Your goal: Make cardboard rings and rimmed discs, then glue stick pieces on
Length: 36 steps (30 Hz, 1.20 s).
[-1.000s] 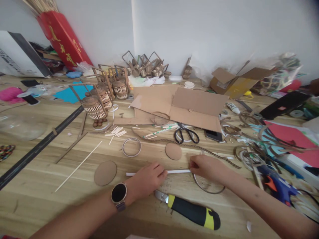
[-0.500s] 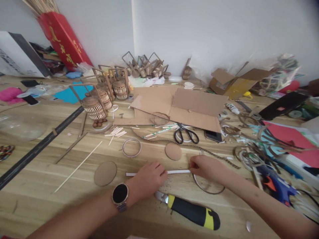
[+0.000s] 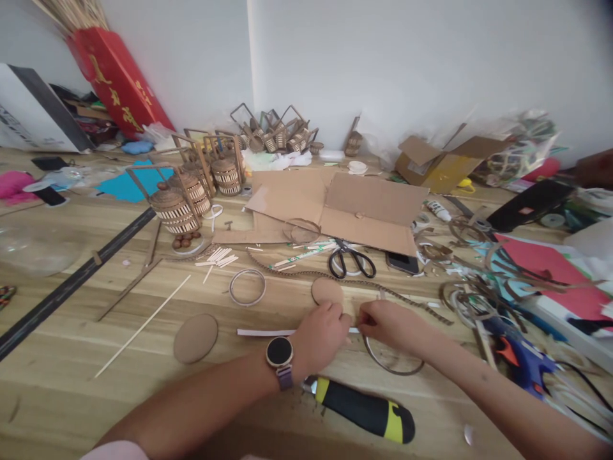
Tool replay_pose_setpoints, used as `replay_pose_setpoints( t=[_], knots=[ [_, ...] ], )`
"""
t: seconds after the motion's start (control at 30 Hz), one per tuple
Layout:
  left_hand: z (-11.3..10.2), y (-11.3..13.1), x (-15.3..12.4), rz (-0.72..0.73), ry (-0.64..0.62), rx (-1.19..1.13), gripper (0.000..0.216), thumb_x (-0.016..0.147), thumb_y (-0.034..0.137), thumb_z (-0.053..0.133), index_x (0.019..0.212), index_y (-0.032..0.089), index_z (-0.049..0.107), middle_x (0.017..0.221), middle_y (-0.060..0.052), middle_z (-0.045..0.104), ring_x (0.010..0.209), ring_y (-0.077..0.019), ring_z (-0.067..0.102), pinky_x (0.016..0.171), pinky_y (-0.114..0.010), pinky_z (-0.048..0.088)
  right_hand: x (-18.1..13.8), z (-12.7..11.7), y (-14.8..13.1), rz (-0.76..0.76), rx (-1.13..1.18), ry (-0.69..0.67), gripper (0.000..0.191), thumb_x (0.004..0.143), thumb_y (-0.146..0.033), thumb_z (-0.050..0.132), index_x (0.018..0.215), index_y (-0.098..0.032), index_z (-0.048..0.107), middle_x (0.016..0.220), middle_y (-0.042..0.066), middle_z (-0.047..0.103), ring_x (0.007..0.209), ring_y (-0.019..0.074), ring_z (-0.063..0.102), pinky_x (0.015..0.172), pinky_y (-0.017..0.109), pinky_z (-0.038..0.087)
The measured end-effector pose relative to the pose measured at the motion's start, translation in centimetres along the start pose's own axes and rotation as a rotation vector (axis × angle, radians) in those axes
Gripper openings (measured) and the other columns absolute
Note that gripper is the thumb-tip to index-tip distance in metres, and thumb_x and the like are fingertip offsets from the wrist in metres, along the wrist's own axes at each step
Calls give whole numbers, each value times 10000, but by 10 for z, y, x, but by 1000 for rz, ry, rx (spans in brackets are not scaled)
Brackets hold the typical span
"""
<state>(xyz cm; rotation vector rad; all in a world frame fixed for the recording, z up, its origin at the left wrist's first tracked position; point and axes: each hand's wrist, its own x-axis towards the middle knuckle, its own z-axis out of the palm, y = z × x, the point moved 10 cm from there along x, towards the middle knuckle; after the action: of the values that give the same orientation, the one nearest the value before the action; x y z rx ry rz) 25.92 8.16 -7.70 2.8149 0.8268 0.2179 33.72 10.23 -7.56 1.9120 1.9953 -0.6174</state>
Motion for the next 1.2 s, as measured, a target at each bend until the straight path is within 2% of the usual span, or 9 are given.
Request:
replay_pose_setpoints(
  t=[0.13, 0.3, 0.53, 1.0, 1.2],
  knots=[
    [-1, -13, -18, 4, 11, -27, 160, 925, 284, 588, 986, 136, 585, 989, -82, 593, 950, -230, 547, 804, -349, 478, 0, 1, 0, -6, 20, -6, 164, 808, -168, 555, 828, -185, 717, 817, 51, 722, 762, 180, 631, 586, 241, 328],
    [0, -18, -32, 63, 19, -46, 106, 953, 228, 540, 1001, 152, 596, 979, -64, 587, 932, -199, 534, 784, -307, 468, 0, 1, -2, -9, 15, -17, 148, 798, -167, 565, 825, -189, 709, 824, 47, 720, 764, 179, 626, 578, 237, 320],
    [0, -16, -33, 90, 29, -17, 154, 978, 186, 475, 909, 165, 612, 895, -40, 560, 850, -171, 499, 723, -265, 441, -4, 1, -3, 6, -22, -24, 153, 803, -162, 562, 840, -182, 709, 836, 61, 722, 772, 191, 629, 571, 245, 302],
    [0, -12, -35, 141, 1, 25, 147, 961, 139, 474, 974, 162, 619, 945, -56, 561, 891, -179, 495, 760, -258, 426, -6, -4, -4, -21, -48, 3, 159, 796, -171, 563, 836, -188, 716, 828, 64, 725, 766, 199, 636, 569, 247, 301],
    [-1, -9, -35, 162, 10, 37, 202, 984, 172, 438, 1074, 189, 618, 927, -54, 545, 889, -187, 491, 751, -263, 433, -2, -1, -5, -11, -74, -5, 168, 783, -177, 571, 844, -190, 726, 830, 69, 724, 774, 207, 642, 569, 252, 298]
  ],
)
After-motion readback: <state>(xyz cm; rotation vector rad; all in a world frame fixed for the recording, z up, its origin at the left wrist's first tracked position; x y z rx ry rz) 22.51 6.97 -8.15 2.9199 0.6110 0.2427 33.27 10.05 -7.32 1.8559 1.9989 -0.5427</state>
